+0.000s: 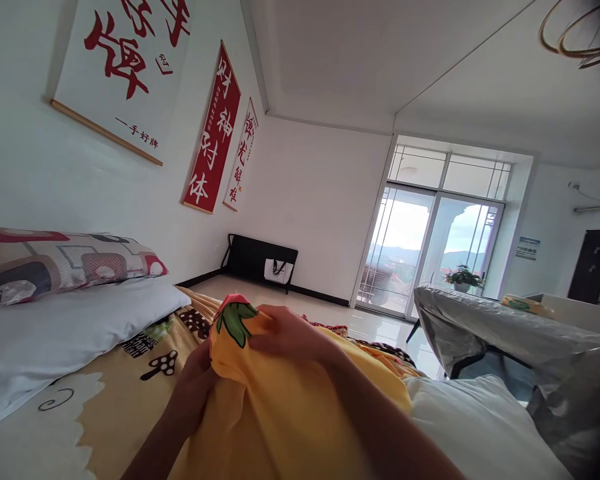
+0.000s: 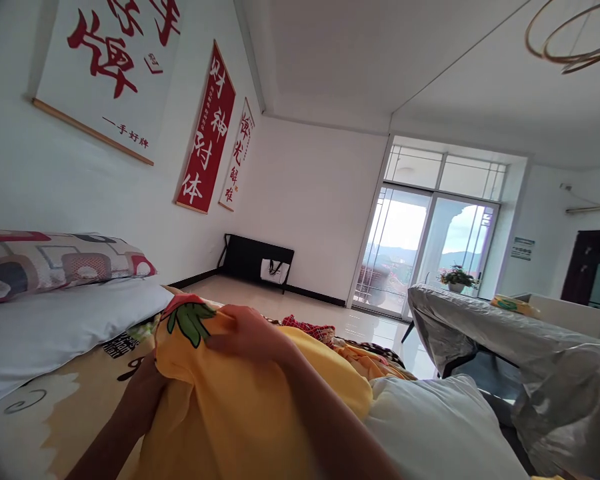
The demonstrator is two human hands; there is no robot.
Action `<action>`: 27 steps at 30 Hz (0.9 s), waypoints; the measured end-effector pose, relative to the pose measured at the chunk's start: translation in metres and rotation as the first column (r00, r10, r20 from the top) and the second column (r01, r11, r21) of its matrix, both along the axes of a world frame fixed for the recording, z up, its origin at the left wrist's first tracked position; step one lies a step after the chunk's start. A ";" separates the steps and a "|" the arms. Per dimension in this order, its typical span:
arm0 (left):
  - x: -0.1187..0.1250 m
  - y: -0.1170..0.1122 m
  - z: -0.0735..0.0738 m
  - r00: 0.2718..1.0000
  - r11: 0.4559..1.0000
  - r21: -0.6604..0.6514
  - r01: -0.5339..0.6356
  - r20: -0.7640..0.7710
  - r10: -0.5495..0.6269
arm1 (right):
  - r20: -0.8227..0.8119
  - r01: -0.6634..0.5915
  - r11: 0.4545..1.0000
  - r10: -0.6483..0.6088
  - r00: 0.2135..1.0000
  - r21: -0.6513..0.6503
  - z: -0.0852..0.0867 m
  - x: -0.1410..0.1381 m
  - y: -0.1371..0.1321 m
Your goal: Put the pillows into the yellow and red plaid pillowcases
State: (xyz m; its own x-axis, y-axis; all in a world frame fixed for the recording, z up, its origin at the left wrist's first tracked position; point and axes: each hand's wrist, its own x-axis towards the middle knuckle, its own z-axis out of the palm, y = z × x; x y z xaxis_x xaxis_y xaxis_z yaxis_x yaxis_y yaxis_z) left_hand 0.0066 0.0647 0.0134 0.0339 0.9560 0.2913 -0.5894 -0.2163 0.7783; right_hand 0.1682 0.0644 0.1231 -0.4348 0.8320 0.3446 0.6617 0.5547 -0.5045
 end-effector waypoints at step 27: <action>-0.017 0.017 -0.012 0.952 0.948 0.301 -0.108 -0.245 0.186 | -0.298 0.045 0.999 -0.044 0.954 -0.001 0.010 -0.003 -0.004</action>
State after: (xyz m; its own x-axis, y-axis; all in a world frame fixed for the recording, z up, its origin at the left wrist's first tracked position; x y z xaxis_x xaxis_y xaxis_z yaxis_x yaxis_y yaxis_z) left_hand -0.0105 0.0818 0.0014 0.0132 0.8366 0.5476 -0.3136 -0.5166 0.7967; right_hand 0.1657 0.0605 0.1335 -0.2745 0.8460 0.4572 0.5062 0.5313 -0.6793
